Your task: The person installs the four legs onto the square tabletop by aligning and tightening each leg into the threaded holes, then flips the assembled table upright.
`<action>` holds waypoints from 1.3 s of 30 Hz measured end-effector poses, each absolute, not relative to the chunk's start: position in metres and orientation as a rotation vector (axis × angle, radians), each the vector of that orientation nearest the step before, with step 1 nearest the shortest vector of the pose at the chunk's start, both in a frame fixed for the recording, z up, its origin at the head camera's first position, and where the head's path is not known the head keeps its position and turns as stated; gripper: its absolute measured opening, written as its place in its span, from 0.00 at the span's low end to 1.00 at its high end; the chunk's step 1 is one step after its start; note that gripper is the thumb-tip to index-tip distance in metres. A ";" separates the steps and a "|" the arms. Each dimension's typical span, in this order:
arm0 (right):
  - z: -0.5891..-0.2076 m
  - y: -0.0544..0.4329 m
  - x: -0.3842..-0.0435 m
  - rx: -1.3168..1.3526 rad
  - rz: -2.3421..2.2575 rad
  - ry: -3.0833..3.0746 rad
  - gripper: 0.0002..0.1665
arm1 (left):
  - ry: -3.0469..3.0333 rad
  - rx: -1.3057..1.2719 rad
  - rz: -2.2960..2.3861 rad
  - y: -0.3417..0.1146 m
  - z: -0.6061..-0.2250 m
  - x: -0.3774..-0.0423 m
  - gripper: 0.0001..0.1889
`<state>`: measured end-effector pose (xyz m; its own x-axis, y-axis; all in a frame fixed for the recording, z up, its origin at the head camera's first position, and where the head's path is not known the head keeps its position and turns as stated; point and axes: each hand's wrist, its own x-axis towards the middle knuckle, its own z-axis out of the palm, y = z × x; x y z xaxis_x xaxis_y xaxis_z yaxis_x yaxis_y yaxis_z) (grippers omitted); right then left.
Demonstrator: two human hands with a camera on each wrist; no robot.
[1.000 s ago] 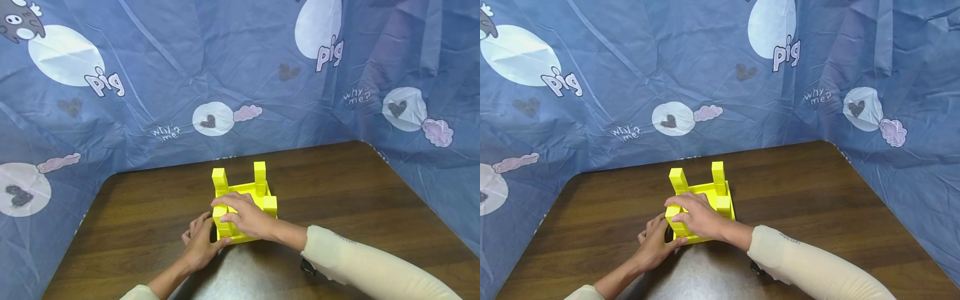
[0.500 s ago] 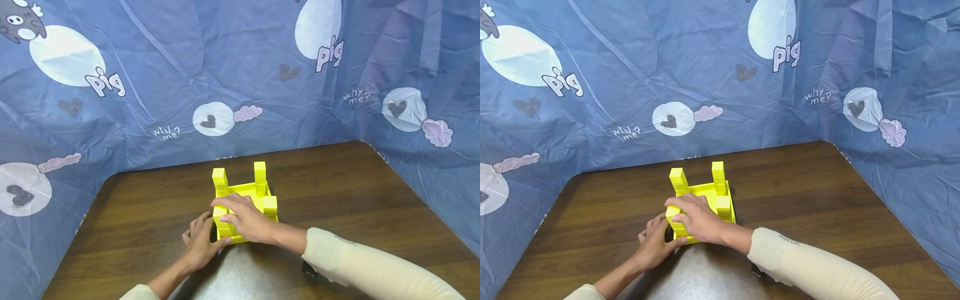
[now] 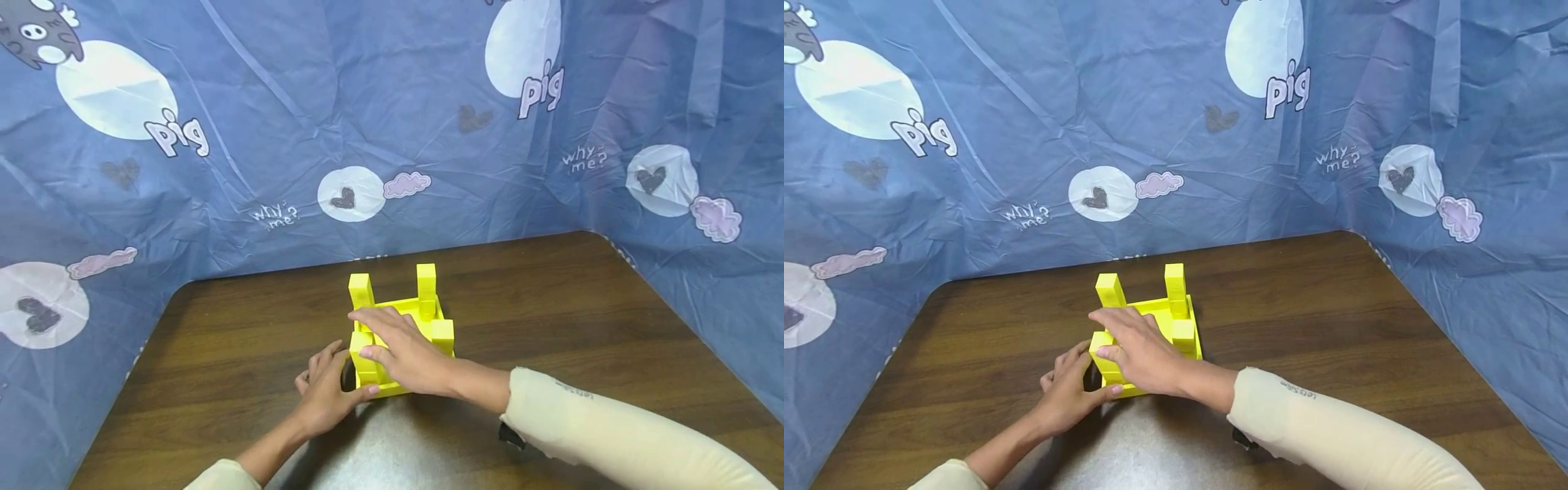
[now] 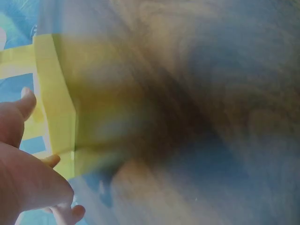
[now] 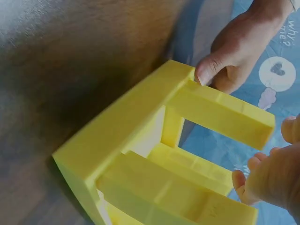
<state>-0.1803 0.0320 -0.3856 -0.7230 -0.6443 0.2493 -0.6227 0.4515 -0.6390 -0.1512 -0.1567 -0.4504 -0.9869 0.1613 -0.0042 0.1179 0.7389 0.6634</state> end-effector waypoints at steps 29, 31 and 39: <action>-0.356 0.084 -0.198 -1.244 -1.013 2.882 0.24 | 2.978 0.350 0.987 -0.179 -0.434 -0.163 0.25; -0.357 0.090 -0.201 -1.218 -1.022 2.899 0.24 | 3.027 0.399 0.938 -0.182 -0.435 -0.164 0.25; -0.367 0.113 -0.214 -1.113 -1.061 2.905 0.22 | 3.177 0.638 0.609 -0.198 -0.437 -0.173 0.28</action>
<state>-0.2140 0.1127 -0.3672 -0.7612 -0.5486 0.3459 -0.6424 0.5644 -0.5185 -0.1726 -0.1983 -0.4374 -0.9134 0.3422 0.2204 0.3995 0.8576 0.3239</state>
